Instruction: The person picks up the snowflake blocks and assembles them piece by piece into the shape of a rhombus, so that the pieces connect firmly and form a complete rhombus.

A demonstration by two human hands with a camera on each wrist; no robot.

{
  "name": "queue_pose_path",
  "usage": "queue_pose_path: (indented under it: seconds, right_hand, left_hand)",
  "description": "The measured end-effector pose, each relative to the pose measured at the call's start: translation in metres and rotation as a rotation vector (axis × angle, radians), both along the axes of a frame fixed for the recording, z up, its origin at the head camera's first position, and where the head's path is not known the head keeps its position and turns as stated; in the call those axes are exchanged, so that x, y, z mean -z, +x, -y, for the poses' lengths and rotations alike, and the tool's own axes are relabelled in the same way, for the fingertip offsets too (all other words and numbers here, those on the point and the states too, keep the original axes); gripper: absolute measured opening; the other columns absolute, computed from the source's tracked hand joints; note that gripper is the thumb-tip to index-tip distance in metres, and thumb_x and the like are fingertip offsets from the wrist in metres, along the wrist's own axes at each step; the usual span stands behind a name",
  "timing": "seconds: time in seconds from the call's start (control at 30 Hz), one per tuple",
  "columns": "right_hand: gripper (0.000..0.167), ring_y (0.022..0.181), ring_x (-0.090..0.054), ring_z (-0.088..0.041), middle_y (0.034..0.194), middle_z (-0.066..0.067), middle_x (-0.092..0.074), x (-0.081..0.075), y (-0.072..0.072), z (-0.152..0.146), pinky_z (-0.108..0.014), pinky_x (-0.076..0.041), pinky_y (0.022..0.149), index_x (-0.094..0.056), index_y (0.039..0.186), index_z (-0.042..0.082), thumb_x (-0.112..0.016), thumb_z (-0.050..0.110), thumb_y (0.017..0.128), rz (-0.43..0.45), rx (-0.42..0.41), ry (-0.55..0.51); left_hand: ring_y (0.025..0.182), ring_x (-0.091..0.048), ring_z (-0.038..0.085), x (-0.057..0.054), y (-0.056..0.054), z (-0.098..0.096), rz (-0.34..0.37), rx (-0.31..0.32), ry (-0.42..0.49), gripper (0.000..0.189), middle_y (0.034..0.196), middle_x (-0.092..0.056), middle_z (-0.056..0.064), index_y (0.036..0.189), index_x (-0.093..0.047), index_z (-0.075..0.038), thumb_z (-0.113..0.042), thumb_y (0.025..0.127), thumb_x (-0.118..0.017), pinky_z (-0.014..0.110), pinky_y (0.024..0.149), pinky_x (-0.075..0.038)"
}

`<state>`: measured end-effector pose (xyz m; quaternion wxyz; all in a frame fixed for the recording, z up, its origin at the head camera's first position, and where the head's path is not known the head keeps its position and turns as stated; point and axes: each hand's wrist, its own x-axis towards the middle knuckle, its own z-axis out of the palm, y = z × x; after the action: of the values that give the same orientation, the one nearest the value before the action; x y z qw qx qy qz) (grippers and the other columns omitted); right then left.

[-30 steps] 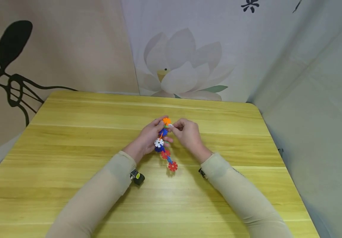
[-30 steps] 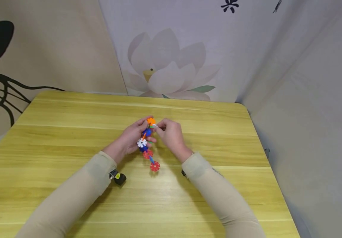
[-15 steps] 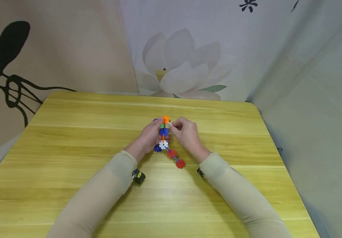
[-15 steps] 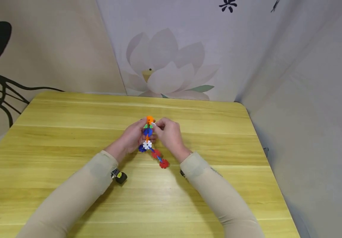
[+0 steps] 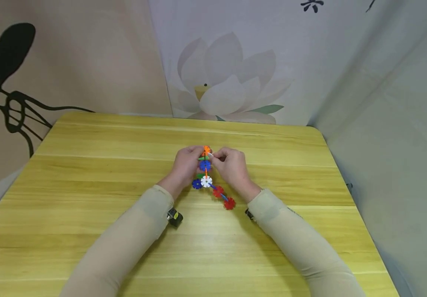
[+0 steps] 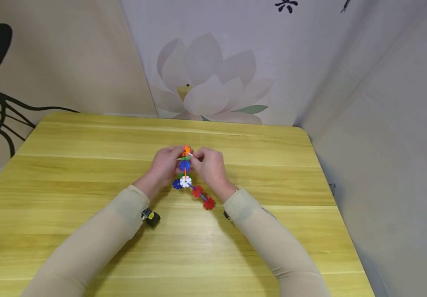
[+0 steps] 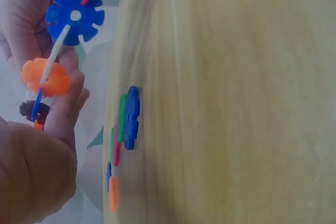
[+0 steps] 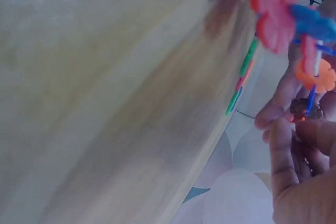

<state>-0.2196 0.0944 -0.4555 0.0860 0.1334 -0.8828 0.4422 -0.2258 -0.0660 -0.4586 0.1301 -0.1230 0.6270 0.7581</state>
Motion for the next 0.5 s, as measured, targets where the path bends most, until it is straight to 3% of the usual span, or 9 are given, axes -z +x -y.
queue_pose_path:
  seconds: [0.27,0.37,0.5]
  right_hand:
    - [0.012,0.061,-0.061,-0.007,0.082,-0.014,-0.08,0.0003,0.0035,0.0,-0.014,-0.048,0.052,-0.08,0.085,-0.001,-0.079,0.006,0.095,0.076,-0.025,-0.022]
    - [0.013,0.06,-0.059,-0.007,0.083,-0.013,-0.08,0.0006,0.0035,0.0013,-0.015,-0.047,0.051,-0.08,0.085,0.0,-0.079,0.007,0.096,0.111,-0.029,-0.034]
    - [0.014,0.067,-0.066,-0.009,0.088,-0.01,-0.082,-0.0021,0.0028,0.0044,-0.018,-0.053,0.055,-0.081,0.089,0.003,-0.08,0.013,0.098,0.142,-0.02,-0.029]
  left_hand:
    - [0.049,-0.065,0.011,0.0034,0.0044,-0.002,0.029,0.011,-0.045,0.036,0.076,-0.068,0.003,0.125,-0.069,0.005,-0.024,0.111,-0.052,0.024,0.05,-0.06]
    - [0.058,-0.066,0.008,0.0038,0.0058,-0.0023,0.038,0.013,-0.044,0.036,0.08,-0.068,-0.002,0.125,-0.07,0.002,-0.025,0.111,-0.051,0.022,0.053,-0.059]
    - [0.081,-0.07,0.012,0.0035,0.0075,-0.0035,0.051,0.096,0.036,0.041,0.095,-0.07,-0.002,0.13,-0.066,-0.004,-0.036,0.116,-0.044,0.03,0.074,-0.066]
